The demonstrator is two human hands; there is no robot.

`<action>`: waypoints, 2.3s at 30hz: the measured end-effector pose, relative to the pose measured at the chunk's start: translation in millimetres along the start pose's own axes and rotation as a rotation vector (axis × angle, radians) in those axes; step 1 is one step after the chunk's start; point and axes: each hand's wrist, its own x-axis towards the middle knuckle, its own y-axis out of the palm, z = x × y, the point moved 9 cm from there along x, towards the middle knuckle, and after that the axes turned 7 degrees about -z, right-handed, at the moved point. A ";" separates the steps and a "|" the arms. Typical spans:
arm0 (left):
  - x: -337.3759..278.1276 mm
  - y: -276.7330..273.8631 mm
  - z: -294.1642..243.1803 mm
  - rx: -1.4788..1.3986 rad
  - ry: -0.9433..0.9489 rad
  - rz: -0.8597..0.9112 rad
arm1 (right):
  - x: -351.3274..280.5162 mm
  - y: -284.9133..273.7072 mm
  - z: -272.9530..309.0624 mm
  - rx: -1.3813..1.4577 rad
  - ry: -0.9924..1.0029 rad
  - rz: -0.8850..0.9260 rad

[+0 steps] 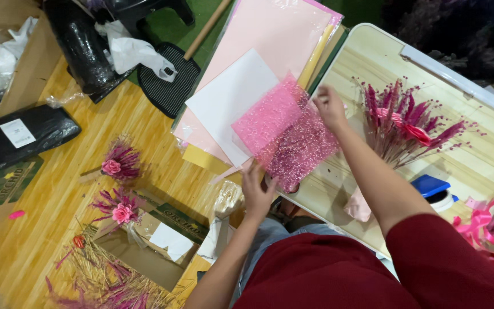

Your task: The person wraps a dried flower bouquet using paper and decorative mesh. They secure the base with tape and apply layers of pink sparkle mesh around the flowers, fastening it with a stapler.

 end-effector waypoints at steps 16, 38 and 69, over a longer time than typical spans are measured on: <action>-17.8 45.9 37.4 -0.807 -0.865 -0.073 | -78.5 -23.1 -92.9 -0.385 0.209 0.066; 42.8 2.6 -7.9 -0.125 -0.344 -0.311 | -85.4 -46.0 -76.4 -0.315 0.230 -0.213; -65.3 29.5 58.2 0.603 -0.156 0.446 | -131.3 -64.5 -57.3 -0.287 0.223 -0.104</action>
